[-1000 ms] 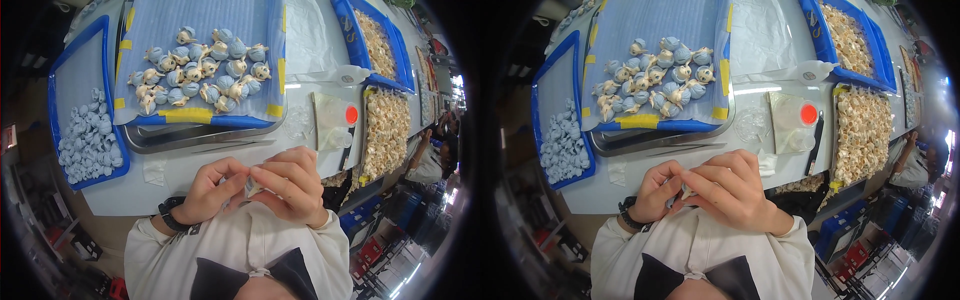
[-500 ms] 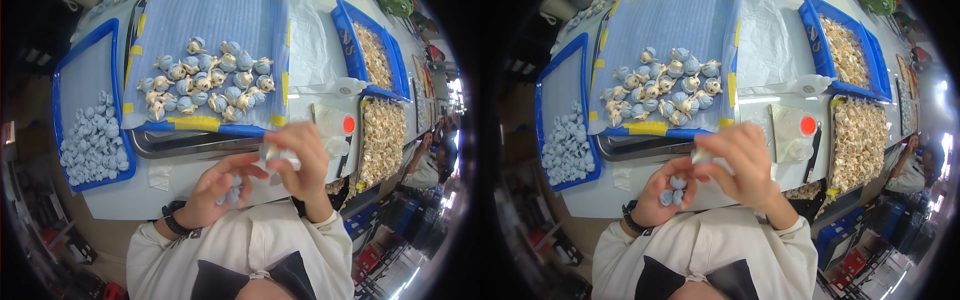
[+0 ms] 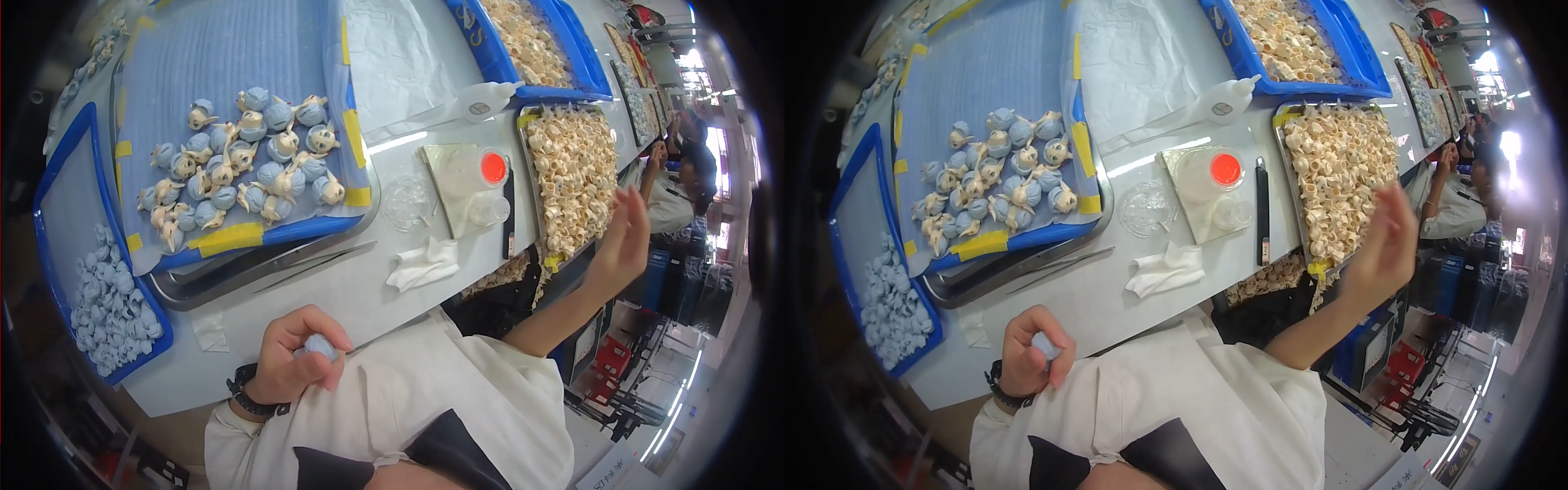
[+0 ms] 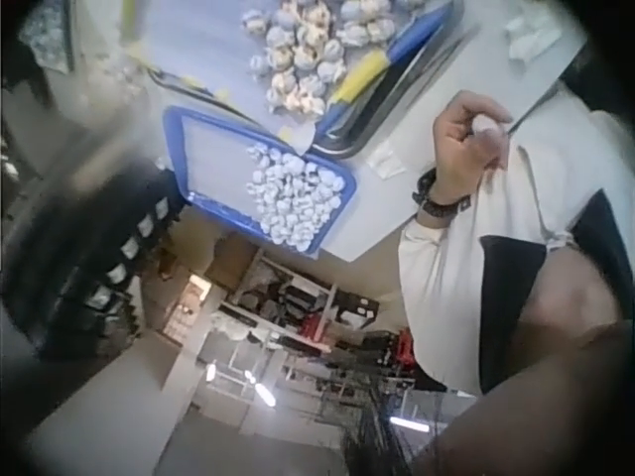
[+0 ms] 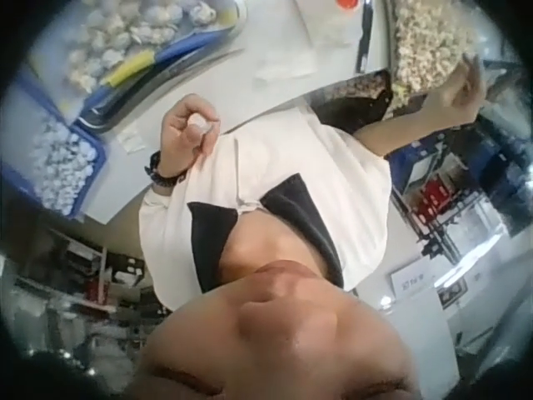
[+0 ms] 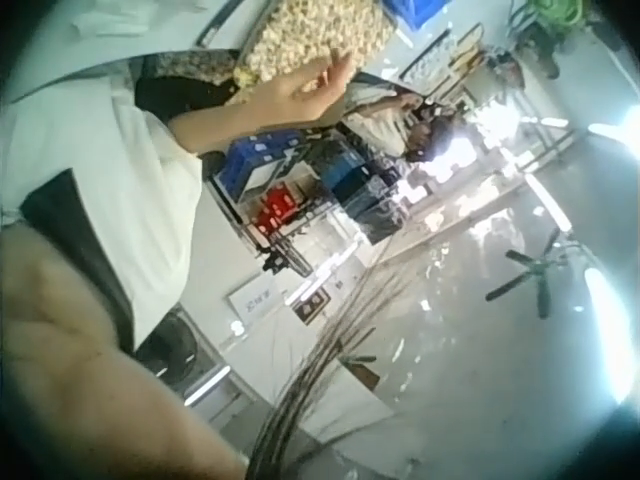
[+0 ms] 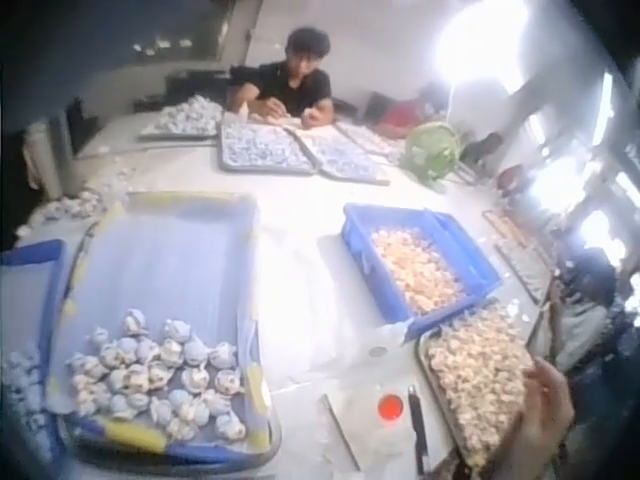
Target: The person assembles toy figurines by gluing their parts together with adhesive from a bottle.
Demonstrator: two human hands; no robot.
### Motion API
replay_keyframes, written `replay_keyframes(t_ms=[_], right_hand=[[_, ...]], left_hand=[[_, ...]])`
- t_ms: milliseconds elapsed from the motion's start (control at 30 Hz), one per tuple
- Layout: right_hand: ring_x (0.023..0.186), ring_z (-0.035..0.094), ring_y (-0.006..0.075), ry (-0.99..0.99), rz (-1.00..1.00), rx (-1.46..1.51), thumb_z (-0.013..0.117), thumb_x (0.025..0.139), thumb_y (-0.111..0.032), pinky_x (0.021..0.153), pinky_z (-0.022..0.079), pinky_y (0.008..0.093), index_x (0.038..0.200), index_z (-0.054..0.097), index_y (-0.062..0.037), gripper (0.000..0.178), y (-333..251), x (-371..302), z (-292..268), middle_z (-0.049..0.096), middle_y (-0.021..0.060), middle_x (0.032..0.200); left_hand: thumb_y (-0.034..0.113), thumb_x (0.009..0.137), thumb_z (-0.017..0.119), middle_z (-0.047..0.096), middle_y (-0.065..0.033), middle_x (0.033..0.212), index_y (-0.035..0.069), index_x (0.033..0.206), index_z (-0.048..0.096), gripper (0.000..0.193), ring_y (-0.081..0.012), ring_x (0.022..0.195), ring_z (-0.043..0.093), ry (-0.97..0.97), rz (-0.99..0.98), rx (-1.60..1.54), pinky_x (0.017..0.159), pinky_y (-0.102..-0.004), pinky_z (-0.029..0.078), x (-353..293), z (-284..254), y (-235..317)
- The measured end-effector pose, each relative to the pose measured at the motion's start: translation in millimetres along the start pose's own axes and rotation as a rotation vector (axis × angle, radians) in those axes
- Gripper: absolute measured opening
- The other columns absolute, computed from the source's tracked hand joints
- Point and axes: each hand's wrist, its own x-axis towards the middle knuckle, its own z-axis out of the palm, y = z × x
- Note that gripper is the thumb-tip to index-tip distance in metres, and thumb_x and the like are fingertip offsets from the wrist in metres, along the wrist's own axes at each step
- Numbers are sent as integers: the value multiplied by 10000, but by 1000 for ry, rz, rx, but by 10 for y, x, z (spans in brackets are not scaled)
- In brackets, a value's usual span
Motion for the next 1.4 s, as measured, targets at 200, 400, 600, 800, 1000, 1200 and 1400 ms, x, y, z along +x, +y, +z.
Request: replay_keyframes(t_ms=[200,400,600,800,1000,1200,1400], right_hand=[[1097,436,337,-227,-268,-601,554,837,-200,906,349,370,1117,534,17,355,914,-24,270,435,236,1219],[1010,491,283,-275,-27,-376,582,812,-144,868,368,363,962,593,9,214,916,-107,292,554,139,1019],[920,545,259,-142,16,-377,598,799,-107,803,413,333,973,574,19,217,778,-103,234,583,125,943],[788,570,218,51,230,812,634,755,-125,685,426,278,1024,499,38,343,56,-384,159,589,138,871],[775,549,244,-831,-296,1057,665,597,-3,661,426,295,990,611,9,397,-920,-791,708,606,143,943],[832,552,266,-897,-394,992,717,590,-69,703,430,314,1009,617,-32,433,-1075,-821,778,567,153,1052],[760,546,224,-862,-287,1032,753,617,-127,645,416,290,994,620,-57,405,-1030,-908,753,559,118,952]], left_hand=[[274,851,531,468,18,733,-9,1016,529,328,-32,614,392,188,13,136,557,-156,308,85,55,-6],[200,857,407,407,18,731,-24,1112,491,350,-44,608,352,89,-16,-120,554,-176,286,132,19,-4],[240,863,408,465,-51,800,-45,1171,415,419,-70,547,368,193,-99,-7,503,-181,295,169,133,63],[277,934,351,540,-42,833,23,1163,421,350,-33,577,369,-80,-180,43,536,-180,306,117,26,78],[227,911,455,536,-33,935,8,1083,481,280,-46,793,469,-62,-13,276,723,-188,375,127,42,4],[163,891,487,526,-22,978,7,1085,503,250,-65,902,476,83,-113,47,798,-220,373,104,134,112],[142,863,534,526,-25,961,-1,1075,507,256,-62,869,473,1,-9,212,764,-218,384,99,70,23]])
